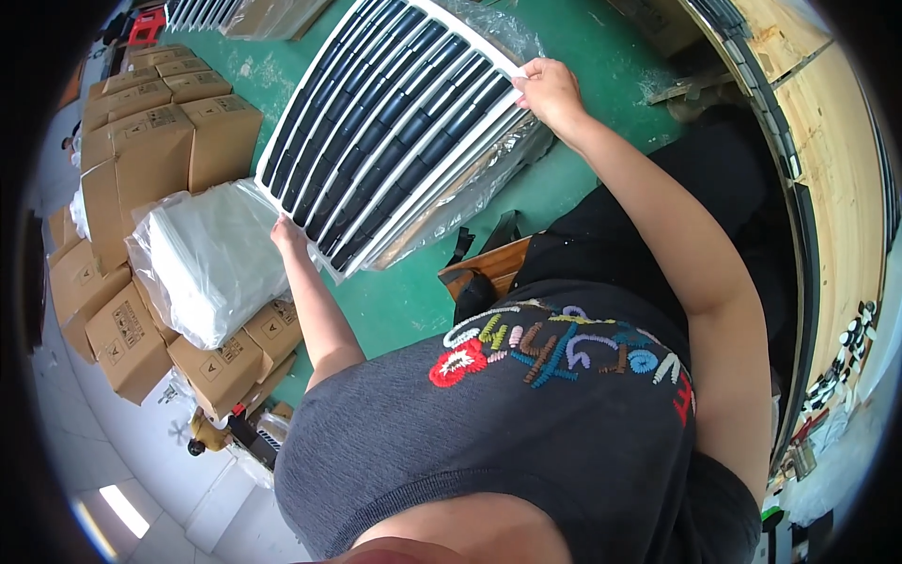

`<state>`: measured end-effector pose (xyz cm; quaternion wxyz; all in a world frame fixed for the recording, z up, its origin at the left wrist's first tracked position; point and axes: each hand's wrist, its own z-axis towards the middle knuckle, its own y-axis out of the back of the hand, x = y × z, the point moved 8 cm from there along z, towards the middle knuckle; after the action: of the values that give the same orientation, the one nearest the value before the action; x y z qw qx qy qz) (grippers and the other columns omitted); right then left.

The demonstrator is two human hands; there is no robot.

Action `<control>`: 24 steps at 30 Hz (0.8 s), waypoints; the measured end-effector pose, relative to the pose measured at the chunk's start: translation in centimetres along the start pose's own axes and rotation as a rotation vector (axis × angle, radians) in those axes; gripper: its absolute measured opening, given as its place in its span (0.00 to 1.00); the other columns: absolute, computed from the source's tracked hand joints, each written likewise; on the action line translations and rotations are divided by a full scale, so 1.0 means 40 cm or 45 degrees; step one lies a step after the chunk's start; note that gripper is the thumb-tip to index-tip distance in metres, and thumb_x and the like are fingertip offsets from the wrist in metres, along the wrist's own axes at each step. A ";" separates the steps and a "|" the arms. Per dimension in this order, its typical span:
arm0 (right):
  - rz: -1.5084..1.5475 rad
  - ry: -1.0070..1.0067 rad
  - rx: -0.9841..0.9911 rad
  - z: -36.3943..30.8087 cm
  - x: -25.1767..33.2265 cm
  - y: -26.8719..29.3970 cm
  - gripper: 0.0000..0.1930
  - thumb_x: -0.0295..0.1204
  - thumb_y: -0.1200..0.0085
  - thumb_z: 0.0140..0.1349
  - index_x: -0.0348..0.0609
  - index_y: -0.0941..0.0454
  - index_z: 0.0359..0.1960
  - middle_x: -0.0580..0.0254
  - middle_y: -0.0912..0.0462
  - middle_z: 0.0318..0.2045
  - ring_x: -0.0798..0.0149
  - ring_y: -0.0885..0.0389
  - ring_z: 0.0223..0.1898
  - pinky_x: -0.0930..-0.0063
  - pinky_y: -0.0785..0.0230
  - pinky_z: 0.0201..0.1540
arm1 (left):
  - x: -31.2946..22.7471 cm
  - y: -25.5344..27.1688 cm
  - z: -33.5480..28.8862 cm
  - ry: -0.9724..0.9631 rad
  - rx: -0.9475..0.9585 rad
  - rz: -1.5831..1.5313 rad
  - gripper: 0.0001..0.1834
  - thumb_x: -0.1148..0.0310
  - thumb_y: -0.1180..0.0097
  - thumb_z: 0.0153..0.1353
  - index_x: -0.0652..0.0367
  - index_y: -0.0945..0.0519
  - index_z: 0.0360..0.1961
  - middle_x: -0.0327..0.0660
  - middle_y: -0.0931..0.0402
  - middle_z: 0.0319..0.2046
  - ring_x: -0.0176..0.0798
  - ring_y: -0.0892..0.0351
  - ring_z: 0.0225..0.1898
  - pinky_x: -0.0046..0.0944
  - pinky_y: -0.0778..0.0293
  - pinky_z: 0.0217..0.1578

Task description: Manually placing black cylindrical components into white molded trays on an assembly table.

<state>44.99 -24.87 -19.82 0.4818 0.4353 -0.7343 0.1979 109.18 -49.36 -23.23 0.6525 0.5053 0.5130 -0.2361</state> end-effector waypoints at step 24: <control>0.164 0.439 -0.197 -0.272 0.054 0.270 0.06 0.22 0.49 0.66 0.33 0.19 0.36 0.56 0.17 0.28 0.68 0.18 0.27 0.71 0.24 0.33 | -0.582 -0.351 -0.488 -1.028 -0.116 0.157 0.14 0.73 0.52 0.69 0.70 0.27 0.52 0.58 0.23 0.50 0.56 0.22 0.51 0.48 0.26 0.54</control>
<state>41.52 -12.27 -11.57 0.6188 0.3087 -0.6803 0.2427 80.74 -41.97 -7.24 0.8361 0.3723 0.1944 -0.3530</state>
